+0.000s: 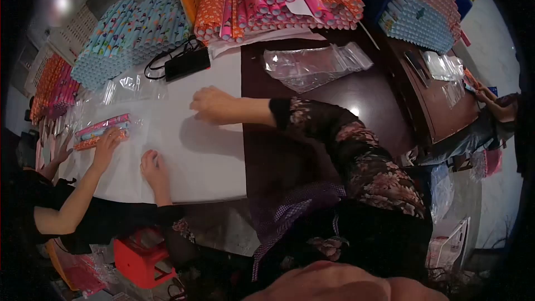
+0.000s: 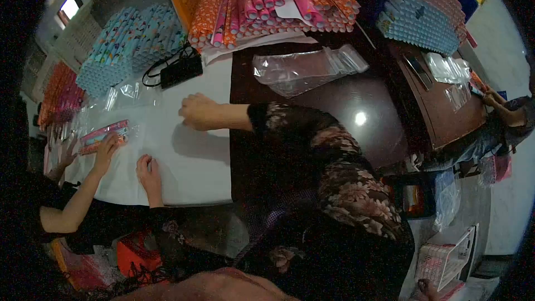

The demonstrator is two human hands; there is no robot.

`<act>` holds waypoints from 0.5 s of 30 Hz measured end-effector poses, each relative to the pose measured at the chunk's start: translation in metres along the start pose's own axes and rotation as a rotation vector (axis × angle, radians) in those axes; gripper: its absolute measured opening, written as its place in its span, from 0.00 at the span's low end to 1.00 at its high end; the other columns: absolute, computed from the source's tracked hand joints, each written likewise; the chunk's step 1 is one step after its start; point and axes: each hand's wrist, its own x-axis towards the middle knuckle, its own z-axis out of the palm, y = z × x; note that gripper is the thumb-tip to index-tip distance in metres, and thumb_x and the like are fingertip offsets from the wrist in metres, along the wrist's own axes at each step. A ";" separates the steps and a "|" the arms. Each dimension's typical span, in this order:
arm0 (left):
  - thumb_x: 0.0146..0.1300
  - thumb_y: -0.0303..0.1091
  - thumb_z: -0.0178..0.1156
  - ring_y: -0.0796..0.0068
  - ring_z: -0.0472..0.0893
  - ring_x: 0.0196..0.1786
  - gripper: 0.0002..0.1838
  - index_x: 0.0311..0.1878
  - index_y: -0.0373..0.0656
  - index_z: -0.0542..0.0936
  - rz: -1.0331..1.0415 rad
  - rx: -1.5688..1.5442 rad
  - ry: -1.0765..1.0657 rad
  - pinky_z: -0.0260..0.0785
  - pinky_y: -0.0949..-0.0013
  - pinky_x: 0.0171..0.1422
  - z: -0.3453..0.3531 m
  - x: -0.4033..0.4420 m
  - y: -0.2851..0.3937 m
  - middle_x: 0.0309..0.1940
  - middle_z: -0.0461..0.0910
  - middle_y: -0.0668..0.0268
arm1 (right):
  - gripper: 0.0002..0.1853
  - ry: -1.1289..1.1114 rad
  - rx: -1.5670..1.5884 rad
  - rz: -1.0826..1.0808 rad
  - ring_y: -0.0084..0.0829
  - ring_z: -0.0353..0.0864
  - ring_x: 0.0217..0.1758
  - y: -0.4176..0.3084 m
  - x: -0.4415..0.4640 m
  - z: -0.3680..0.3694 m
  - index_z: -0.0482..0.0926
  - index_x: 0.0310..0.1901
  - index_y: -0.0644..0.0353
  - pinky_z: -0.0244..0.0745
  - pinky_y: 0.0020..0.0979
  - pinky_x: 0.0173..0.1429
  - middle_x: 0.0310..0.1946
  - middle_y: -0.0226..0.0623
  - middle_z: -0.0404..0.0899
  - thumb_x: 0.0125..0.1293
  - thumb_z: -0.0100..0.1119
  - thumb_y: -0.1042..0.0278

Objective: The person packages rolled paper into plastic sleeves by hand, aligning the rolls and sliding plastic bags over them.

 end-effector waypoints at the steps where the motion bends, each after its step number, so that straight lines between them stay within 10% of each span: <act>1: 0.64 0.33 0.61 0.56 0.75 0.58 0.10 0.46 0.41 0.81 0.008 -0.005 -0.004 0.63 0.56 0.64 0.007 -0.022 0.005 0.55 0.78 0.62 | 0.11 0.034 0.017 0.025 0.47 0.78 0.51 0.004 -0.053 -0.025 0.82 0.40 0.60 0.72 0.47 0.54 0.42 0.47 0.79 0.61 0.64 0.61; 10: 0.65 0.33 0.61 0.54 0.77 0.54 0.11 0.47 0.38 0.81 0.021 0.075 -0.043 0.68 0.57 0.61 0.012 -0.018 -0.008 0.52 0.80 0.57 | 0.14 0.319 0.096 0.703 0.46 0.84 0.43 0.124 -0.239 -0.167 0.84 0.49 0.62 0.78 0.40 0.47 0.43 0.47 0.85 0.65 0.62 0.63; 12: 0.65 0.33 0.61 0.53 0.79 0.51 0.12 0.47 0.37 0.81 -0.273 -0.339 -0.132 0.69 0.57 0.59 0.002 -0.012 0.032 0.48 0.81 0.54 | 0.16 0.510 0.208 0.799 0.41 0.85 0.42 0.144 -0.258 -0.189 0.83 0.50 0.65 0.78 0.39 0.46 0.41 0.48 0.85 0.67 0.61 0.63; 15: 0.65 0.33 0.61 0.52 0.80 0.47 0.12 0.46 0.36 0.81 0.066 -0.317 -0.168 0.70 0.58 0.55 0.022 0.007 0.109 0.45 0.82 0.54 | 0.18 0.609 0.343 0.860 0.36 0.85 0.40 0.147 -0.300 -0.217 0.82 0.51 0.70 0.78 0.37 0.45 0.40 0.48 0.85 0.66 0.60 0.64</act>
